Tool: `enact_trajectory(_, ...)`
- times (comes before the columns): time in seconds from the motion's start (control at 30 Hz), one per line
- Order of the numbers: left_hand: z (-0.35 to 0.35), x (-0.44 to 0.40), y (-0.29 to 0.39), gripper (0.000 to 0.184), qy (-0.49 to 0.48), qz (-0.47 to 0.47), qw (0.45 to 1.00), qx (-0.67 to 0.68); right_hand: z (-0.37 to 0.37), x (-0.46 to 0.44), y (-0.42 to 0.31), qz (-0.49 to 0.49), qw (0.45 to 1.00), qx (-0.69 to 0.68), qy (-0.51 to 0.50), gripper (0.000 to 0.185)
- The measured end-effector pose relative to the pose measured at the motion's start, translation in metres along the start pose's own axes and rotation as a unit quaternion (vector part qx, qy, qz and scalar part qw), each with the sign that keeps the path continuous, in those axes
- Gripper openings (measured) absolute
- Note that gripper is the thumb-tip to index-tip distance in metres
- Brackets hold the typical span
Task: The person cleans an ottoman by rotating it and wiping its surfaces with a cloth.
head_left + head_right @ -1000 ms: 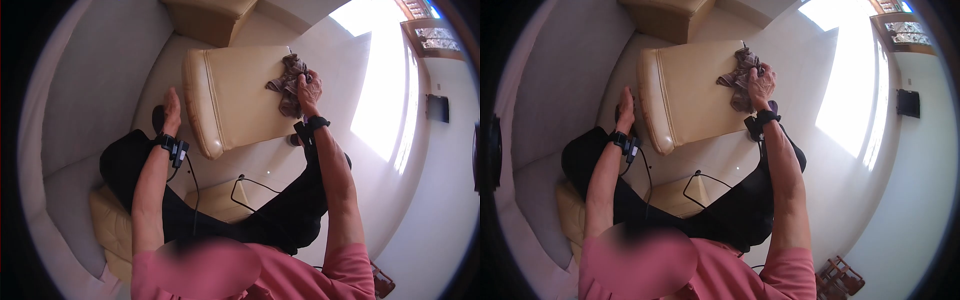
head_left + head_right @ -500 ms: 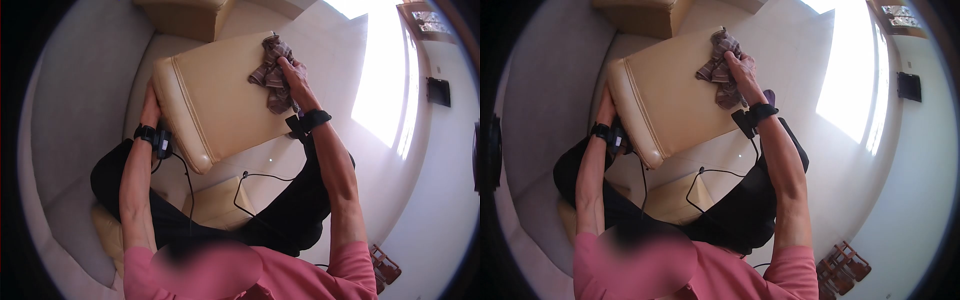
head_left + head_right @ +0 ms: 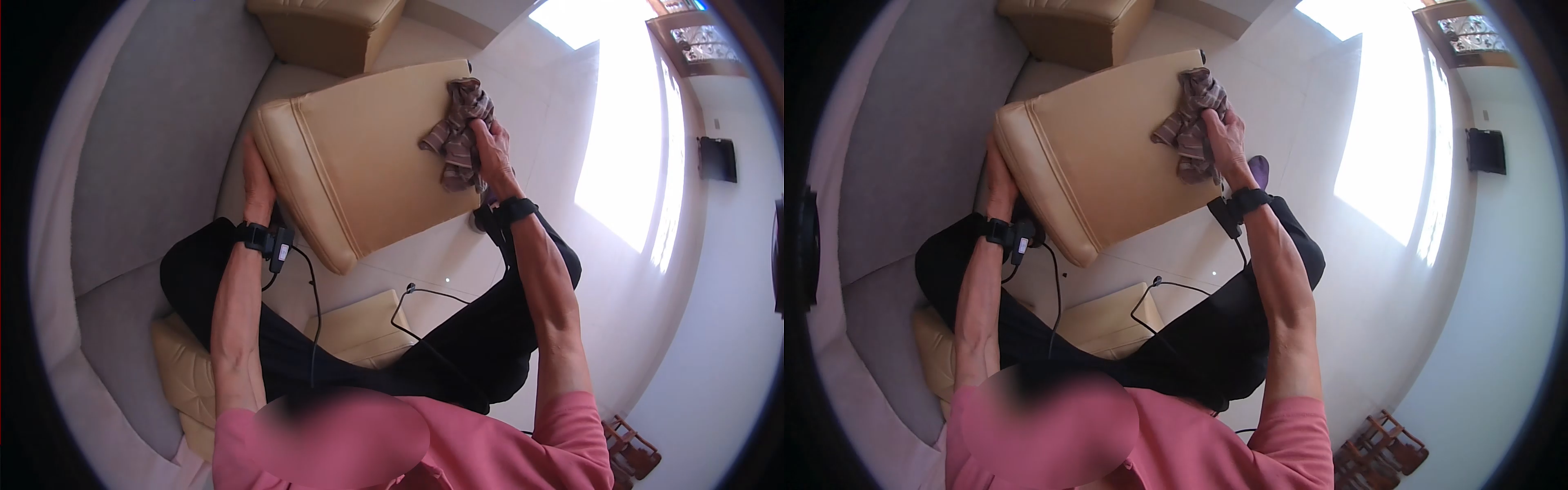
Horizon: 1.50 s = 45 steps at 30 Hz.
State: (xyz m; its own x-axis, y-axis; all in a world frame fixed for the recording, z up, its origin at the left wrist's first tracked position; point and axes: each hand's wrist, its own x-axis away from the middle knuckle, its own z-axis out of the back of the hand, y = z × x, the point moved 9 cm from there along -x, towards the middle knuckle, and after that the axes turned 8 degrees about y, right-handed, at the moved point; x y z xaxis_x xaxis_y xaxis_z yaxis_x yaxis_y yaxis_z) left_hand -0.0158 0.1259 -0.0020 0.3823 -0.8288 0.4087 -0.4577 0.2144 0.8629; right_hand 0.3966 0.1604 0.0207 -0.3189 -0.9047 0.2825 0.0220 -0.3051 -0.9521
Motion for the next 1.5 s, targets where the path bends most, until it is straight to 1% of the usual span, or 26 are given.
enact_trajectory(0.07,-0.002,0.004,0.01,0.046,0.015,-0.018,1.0,-0.012,0.005,0.004,-0.008,-0.001,0.999,-0.032,0.014,0.026)
enact_trajectory(0.17,-0.012,0.007,0.013,0.049,-0.021,-0.008,0.999,-0.025,0.013,-0.003,-0.011,-0.013,0.996,-0.087,0.02,0.026)
enact_trajectory(0.3,-0.022,0.009,0.026,0.047,0.007,-0.007,1.0,-0.006,0.021,-0.009,-0.024,-0.022,0.998,-0.042,0.032,0.028)
enact_trajectory(0.37,-0.023,0.003,0.026,0.047,0.009,-0.014,1.0,-0.001,0.012,-0.01,-0.026,0.01,0.995,-0.104,0.001,0.029)
enact_trajectory(0.43,-0.029,0.001,0.032,0.042,-0.016,-0.049,0.998,-0.027,0.015,-0.011,-0.015,0.003,0.994,-0.112,0.006,0.029)
enact_trajectory(0.47,-0.03,0.001,0.03,0.042,-0.017,-0.048,0.998,-0.028,0.017,-0.011,-0.011,-0.003,0.993,-0.121,0.011,0.03)
enact_trajectory(0.5,-0.038,0.006,0.037,0.043,-0.023,-0.07,0.996,-0.051,0.019,-0.008,-0.007,-0.042,0.99,-0.136,0.014,0.032)
enact_trajectory(0.53,-0.045,0.011,0.043,0.044,-0.029,-0.091,0.993,-0.075,0.024,-0.007,-0.006,-0.041,0.99,-0.136,0.012,0.032)
enact_trajectory(0.6,-0.049,0.019,0.045,0.045,-0.012,-0.072,0.995,-0.074,0.037,-0.003,0.003,-0.086,0.993,-0.079,0.031,0.033)
enact_trajectory(0.63,-0.047,0.022,0.046,0.047,0.004,-0.052,0.996,-0.074,0.034,0.006,-0.007,-0.045,0.995,-0.086,0.019,0.035)
enact_trajectory(0.67,-0.046,0.023,0.052,0.047,0.005,-0.053,0.996,-0.073,0.033,0.006,-0.001,-0.044,0.995,-0.087,0.018,0.035)
enact_trajectory(0.73,-0.048,0.026,0.053,0.052,-0.011,0.014,0.991,-0.132,0.04,0.01,-0.005,0.068,0.995,0.042,0.065,0.038)
enact_trajectory(0.77,-0.047,0.031,0.058,0.052,-0.01,0.012,0.991,-0.132,0.042,0.013,0.0,0.069,0.995,0.041,0.063,0.038)
enact_trajectory(0.83,-0.056,0.05,0.07,0.053,-0.025,-0.026,0.978,-0.205,0.049,0.041,-0.016,0.124,0.95,0.263,0.114,0.04)
enact_trajectory(0.87,-0.052,0.051,0.065,0.053,-0.024,-0.028,0.978,-0.204,0.05,0.052,-0.017,0.125,0.95,0.263,0.113,0.04)
enact_trajectory(0.97,-0.055,0.06,0.049,0.053,-0.044,-0.05,0.973,-0.22,0.066,0.075,-0.017,0.188,0.936,0.269,0.128,0.039)
enact_trajectory(1.03,-0.05,0.094,0.042,0.053,0.012,-0.019,0.982,-0.188,0.081,0.088,-0.004,0.207,0.925,0.288,0.138,0.038)
enact_trajectory(1.07,-0.052,0.107,0.041,0.053,0.009,-0.021,0.982,-0.187,0.087,0.097,0.0,0.224,0.913,0.308,0.145,0.038)
enact_trajectory(1.1,-0.05,0.118,0.041,0.053,0.02,-0.036,0.979,-0.201,0.094,0.105,0.009,0.205,0.915,0.31,0.16,0.035)
enact_trajectory(1.13,-0.047,0.127,0.042,0.054,0.032,-0.051,0.975,-0.215,0.093,0.118,0.002,0.207,0.914,0.309,0.163,0.035)
enact_trajectory(1.2,-0.036,0.138,0.03,0.055,0.032,-0.062,0.977,-0.199,0.098,0.138,0.012,0.057,0.957,0.239,0.156,0.031)
enact_trajectory(1.27,-0.02,0.143,0.023,0.056,0.07,-0.111,0.967,-0.22,0.093,0.159,0.001,0.069,0.965,0.203,0.151,0.027)
enact_trajectory(1.37,-0.018,0.158,0.023,0.055,0.044,-0.126,0.958,-0.255,0.089,0.184,-0.002,0.078,0.983,0.101,0.131,0.032)
enact_trajectory(1.4,-0.022,0.164,0.024,0.054,0.026,-0.137,0.951,-0.275,0.087,0.192,-0.013,0.08,0.983,0.102,0.132,0.032)
enact_trajectory(1.43,-0.024,0.171,0.025,0.054,0.024,-0.137,0.952,-0.273,0.081,0.201,-0.035,0.098,0.987,0.065,0.109,0.032)
enact_trajectory(1.5,-0.03,0.187,0.033,0.052,0.032,-0.181,0.933,-0.31,0.071,0.209,-0.069,0.13,0.988,0.008,0.081,0.032)
